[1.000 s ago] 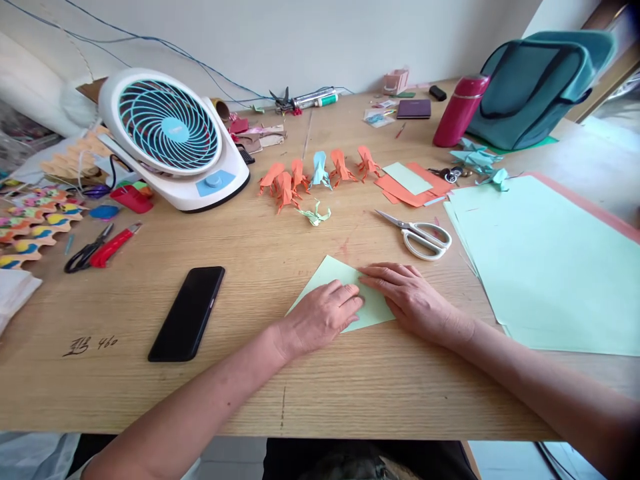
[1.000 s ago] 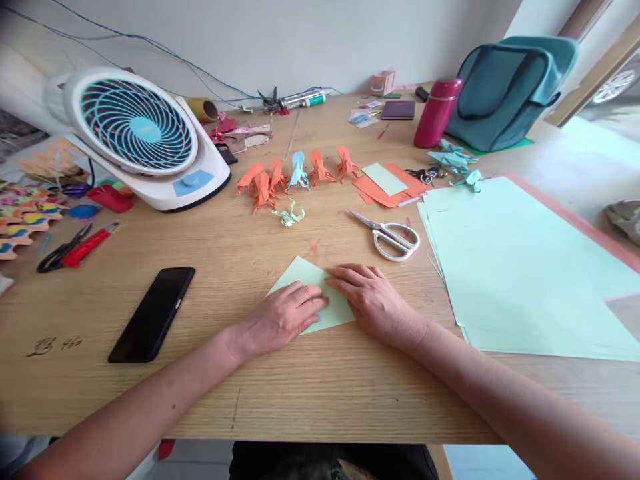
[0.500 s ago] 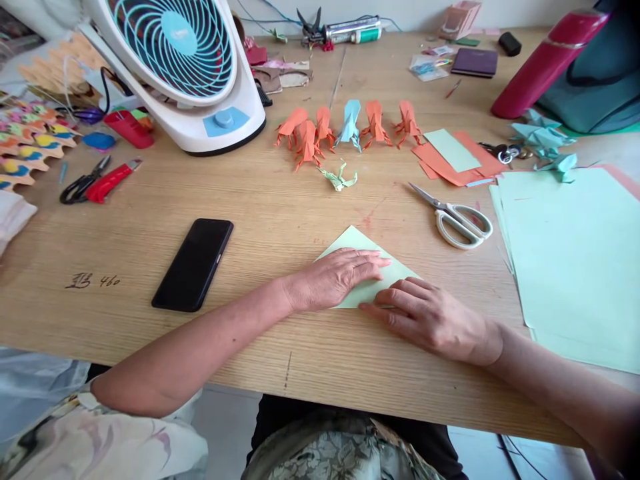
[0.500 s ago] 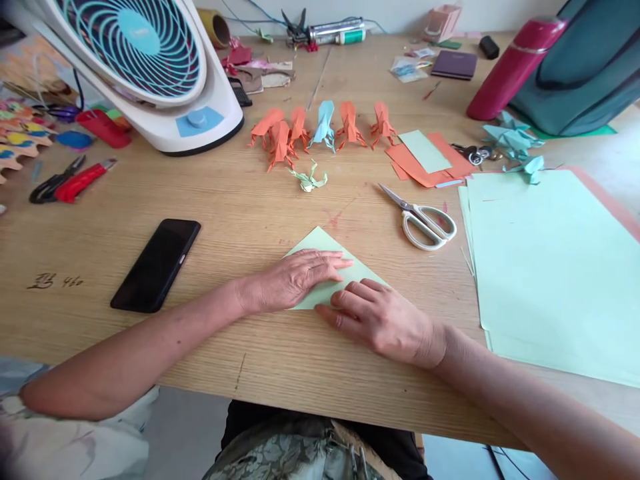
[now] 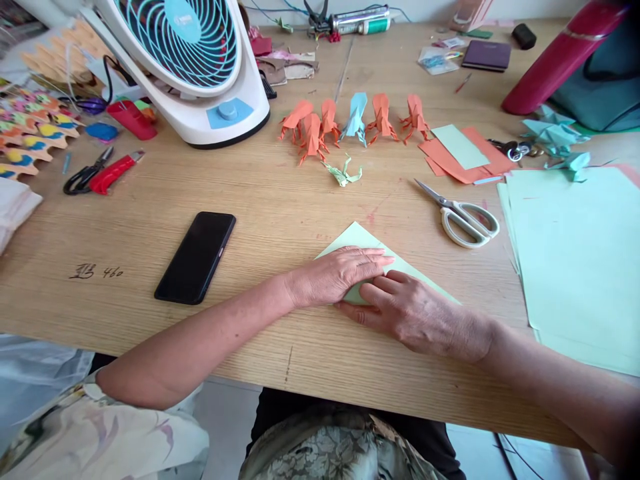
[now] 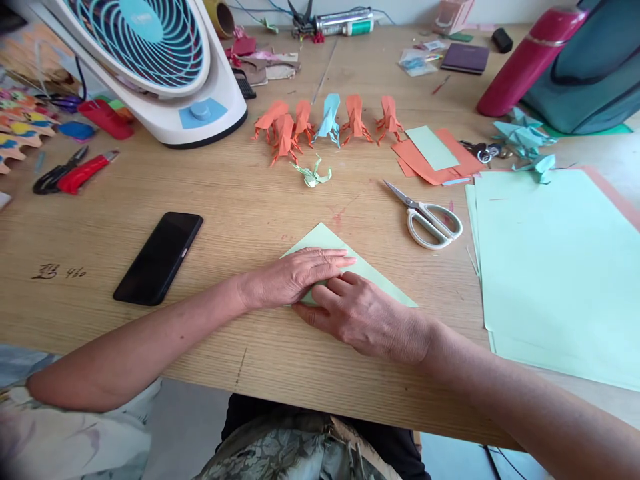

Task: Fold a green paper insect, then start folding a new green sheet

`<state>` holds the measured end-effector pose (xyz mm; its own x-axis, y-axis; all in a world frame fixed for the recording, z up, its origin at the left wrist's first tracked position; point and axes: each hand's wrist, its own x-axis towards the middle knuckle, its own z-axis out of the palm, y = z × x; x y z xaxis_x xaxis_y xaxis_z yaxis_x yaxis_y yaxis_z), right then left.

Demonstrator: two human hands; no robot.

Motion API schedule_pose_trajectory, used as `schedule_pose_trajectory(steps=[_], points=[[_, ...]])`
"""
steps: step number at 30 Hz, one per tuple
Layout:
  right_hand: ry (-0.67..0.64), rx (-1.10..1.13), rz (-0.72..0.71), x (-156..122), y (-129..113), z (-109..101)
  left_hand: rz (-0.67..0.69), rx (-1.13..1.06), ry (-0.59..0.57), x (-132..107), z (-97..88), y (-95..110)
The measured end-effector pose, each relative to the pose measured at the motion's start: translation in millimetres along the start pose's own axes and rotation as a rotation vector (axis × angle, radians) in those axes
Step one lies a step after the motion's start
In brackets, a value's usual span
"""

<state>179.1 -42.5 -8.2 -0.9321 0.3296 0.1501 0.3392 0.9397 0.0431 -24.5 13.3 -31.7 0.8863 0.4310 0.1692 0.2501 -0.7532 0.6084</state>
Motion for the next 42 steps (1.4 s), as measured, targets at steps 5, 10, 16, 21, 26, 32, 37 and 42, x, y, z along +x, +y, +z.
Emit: schedule_pose_trajectory(steps=[5,10,16,21,26,32,37,42], points=[[-0.038,0.029,0.037,-15,1,-3,0.024,0.029,0.008,0,1.5,-2],[-0.048,0.063,0.064,-45,6,-8,0.064,0.046,0.022,0,1.6,-4],[0.077,0.172,0.158,-70,13,-20,0.066,0.121,0.018,-2,2.3,-4],[0.256,0.413,0.505,-39,14,-7,0.049,0.248,0.051,0,1.0,4],[0.330,0.433,0.483,-10,18,17,-0.102,0.393,0.171,-2,-0.4,9],[0.311,0.324,0.410,-11,21,26,-0.367,0.223,0.259,-19,-15.7,13],[0.325,0.310,0.400,-11,21,29,-0.474,0.203,0.150,-27,-22.5,34],[0.314,0.264,0.384,-10,22,29,-0.567,0.306,0.018,-36,-15.1,39]])
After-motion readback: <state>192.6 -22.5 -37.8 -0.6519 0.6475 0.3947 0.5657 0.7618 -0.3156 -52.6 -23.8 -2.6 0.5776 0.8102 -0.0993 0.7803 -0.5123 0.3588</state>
